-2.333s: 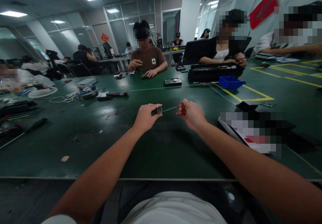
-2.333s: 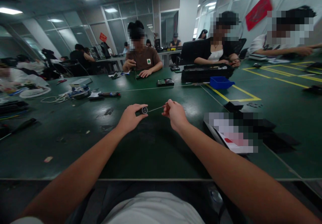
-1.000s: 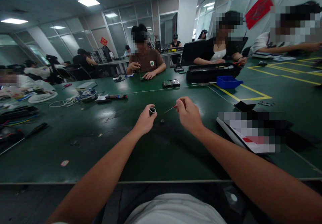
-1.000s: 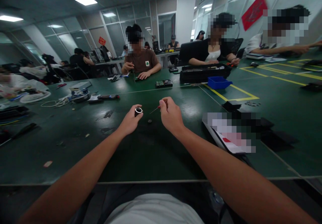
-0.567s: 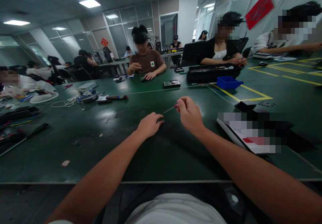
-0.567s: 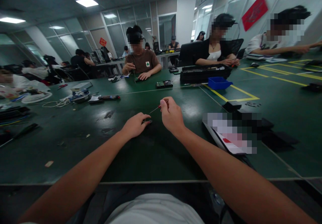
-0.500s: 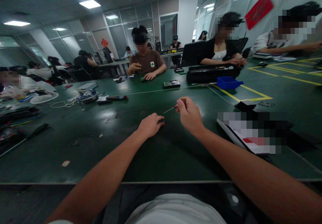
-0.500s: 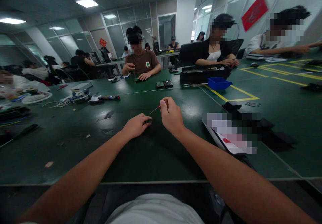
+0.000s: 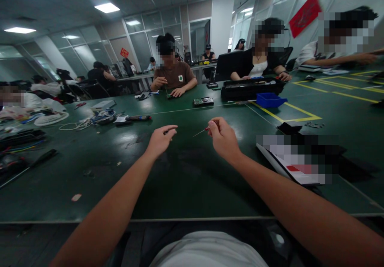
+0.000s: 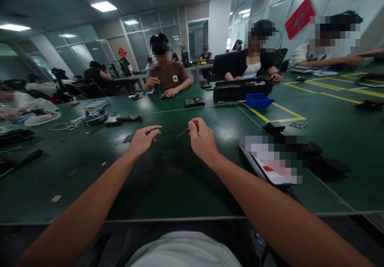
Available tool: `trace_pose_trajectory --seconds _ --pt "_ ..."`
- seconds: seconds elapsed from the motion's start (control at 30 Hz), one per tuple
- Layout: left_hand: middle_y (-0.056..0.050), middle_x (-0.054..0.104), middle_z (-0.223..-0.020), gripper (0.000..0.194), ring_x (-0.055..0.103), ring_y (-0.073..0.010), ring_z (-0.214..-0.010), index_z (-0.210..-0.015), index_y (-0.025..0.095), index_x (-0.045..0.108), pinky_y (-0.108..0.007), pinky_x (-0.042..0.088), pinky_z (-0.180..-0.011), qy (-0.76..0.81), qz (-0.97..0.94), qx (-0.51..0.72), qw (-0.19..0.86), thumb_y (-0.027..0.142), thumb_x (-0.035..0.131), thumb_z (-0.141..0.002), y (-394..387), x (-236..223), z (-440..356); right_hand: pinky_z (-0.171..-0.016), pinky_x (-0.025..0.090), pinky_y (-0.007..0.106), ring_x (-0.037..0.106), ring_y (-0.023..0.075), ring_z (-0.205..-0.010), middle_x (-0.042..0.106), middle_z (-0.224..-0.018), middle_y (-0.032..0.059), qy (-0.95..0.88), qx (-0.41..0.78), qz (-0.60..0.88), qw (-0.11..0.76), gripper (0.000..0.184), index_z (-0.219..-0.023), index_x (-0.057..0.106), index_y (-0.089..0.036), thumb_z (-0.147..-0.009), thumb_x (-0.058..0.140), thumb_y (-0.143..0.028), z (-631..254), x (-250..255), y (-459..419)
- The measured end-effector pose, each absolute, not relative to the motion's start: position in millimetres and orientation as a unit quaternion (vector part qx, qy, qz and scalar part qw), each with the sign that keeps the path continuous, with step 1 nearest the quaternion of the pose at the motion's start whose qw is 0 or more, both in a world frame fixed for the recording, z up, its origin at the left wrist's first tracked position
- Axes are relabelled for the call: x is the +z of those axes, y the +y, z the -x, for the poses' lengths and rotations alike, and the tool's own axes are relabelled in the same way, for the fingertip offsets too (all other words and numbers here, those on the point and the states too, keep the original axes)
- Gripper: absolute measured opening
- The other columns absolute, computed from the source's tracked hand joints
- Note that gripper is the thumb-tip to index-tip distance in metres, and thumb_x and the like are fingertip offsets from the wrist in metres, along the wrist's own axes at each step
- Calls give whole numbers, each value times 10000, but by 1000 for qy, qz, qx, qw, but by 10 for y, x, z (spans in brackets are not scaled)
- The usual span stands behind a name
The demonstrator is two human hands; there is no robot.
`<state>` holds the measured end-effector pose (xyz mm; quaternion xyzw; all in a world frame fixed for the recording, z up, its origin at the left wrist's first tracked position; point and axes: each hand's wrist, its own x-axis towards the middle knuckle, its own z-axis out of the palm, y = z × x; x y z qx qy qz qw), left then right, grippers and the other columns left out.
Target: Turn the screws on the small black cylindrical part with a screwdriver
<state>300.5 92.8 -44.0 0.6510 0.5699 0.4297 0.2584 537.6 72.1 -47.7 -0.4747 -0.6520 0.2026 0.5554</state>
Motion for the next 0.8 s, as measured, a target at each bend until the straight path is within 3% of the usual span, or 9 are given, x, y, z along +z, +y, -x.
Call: trace_pose_trajectory --seconds 0.07,0.13,0.23,0.5,0.8 --pt "-55 665 -854 300 527 -118 -578 -1021 162 720 -225 331 -452 561 -552 510 347 325 568 -820 938 -357 -2826 -664 407 339 599 199 -693 628 -733 17 -653 205 476 553 274 -939 569 -227 -989 407 -442 -5379 -479 720" --pt "-34 589 -778 236 482 -101 -527 -927 141 671 -207 234 -393 533 -448 582 420 293 551 -792 938 -294 -2605 -667 408 342 602 201 -699 633 -738 20 -653 206 476 552 275 -937 570 -229 -988 408 -445 -5380 -479 720" --pt "-8 521 -728 117 459 -88 -503 -843 138 584 -193 233 -382 521 -337 637 457 230 553 -777 896 -232 -2218 -669 413 345 608 207 -711 641 -749 27 -653 210 475 551 274 -935 569 -232 -985 410 -449 -5379 -480 720" --pt "14 471 -691 76 425 -78 -529 -868 125 544 -172 293 -433 566 -225 700 372 122 468 -865 562 -141 -1181 -675 414 346 599 207 -706 639 -744 31 -652 215 480 547 274 -894 561 -233 -980 418 -451 -5364 -498 745" --pt "12 480 -644 136 425 -99 -514 -761 153 466 -174 335 -481 661 -143 714 180 64 379 -814 183 -79 -302 -674 405 346 597 201 -689 627 -716 15 -658 217 484 535 281 -878 576 -227 -978 429 -444 -5357 -521 771"
